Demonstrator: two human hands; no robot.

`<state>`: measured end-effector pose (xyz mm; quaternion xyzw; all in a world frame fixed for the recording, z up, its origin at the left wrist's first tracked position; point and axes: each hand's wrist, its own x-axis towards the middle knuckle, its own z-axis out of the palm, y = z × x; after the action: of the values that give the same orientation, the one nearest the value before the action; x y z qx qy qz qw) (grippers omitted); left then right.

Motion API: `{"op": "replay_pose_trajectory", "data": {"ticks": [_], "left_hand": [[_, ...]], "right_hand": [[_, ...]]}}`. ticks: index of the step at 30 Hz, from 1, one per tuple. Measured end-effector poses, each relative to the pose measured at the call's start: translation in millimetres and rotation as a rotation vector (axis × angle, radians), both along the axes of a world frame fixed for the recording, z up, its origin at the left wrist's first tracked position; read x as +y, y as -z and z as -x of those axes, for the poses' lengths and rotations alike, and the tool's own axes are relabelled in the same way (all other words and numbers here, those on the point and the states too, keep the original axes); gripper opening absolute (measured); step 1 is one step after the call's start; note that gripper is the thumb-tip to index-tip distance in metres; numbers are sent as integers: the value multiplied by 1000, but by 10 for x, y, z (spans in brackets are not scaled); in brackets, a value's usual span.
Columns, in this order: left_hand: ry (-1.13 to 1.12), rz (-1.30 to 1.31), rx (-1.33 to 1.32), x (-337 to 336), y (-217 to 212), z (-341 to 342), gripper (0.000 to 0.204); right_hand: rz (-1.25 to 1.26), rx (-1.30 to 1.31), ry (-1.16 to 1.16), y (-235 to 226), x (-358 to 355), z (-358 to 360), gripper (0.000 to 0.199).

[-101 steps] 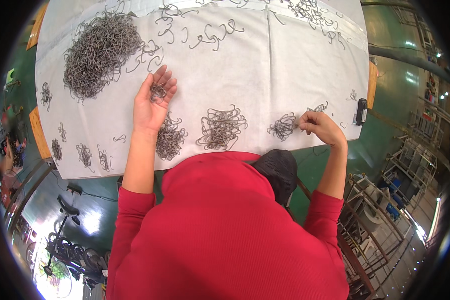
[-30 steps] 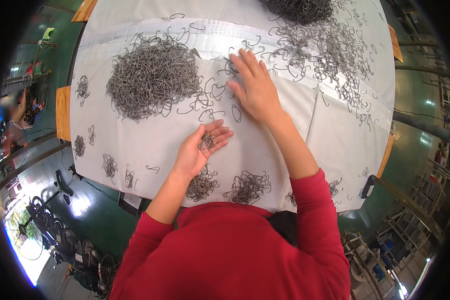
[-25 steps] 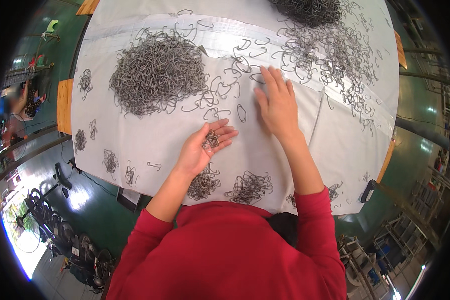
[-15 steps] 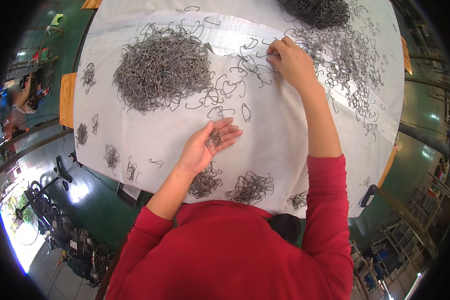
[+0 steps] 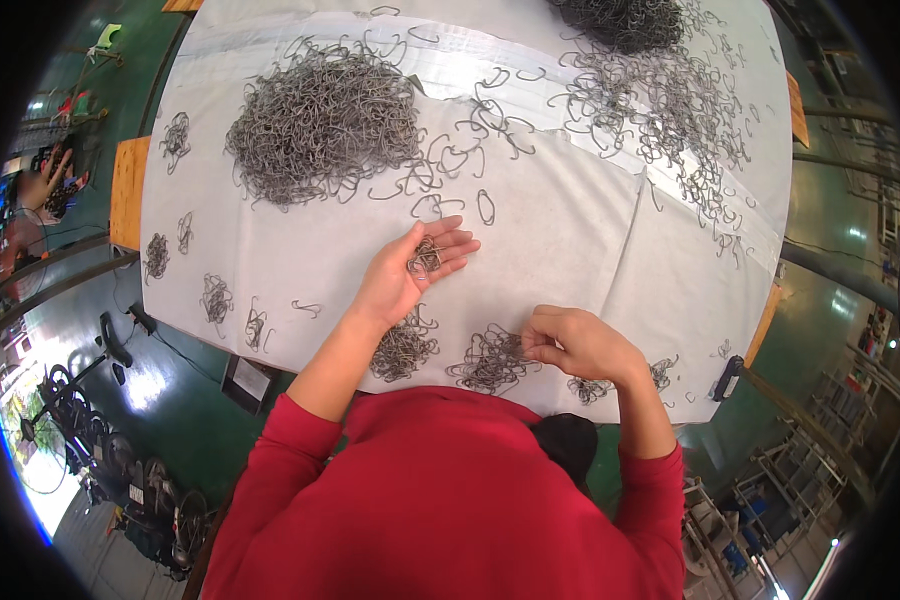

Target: The person repeatedly picks up small metal hooks from a large pile on a white table and transfers them into a smaller pile in their left hand. The person continues this sorting action throughout the clip, gradually reducing the larger pile while accumulating hooks in their hand.

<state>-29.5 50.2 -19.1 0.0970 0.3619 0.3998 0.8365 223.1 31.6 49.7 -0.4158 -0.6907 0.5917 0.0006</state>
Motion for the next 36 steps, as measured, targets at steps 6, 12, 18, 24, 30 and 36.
{"op": "replay_pose_trajectory", "data": {"ticks": [6, 12, 18, 24, 30, 36], "left_hand": [[-14, 27, 14, 3, -29, 0, 47], [-6, 44, 22, 9, -20, -7, 47], [0, 31, 22, 0, -12, 2, 46], [7, 23, 11, -2, -15, 7, 47], [18, 26, 9, 10, -7, 5, 47], [12, 24, 8, -4, 5, 29, 47]], "right_hand": [[-510, -162, 437, 55, 504, -87, 10], [-1111, -454, 648, 544, 1588, -304, 23], [-924, -455, 619, 658, 1927, -173, 25], [-765, -391, 912, 504, 2005, -781, 21], [-1261, -603, 642, 671, 1638, -418, 27], [-874, -457, 381, 570, 1061, 365, 36]]}}
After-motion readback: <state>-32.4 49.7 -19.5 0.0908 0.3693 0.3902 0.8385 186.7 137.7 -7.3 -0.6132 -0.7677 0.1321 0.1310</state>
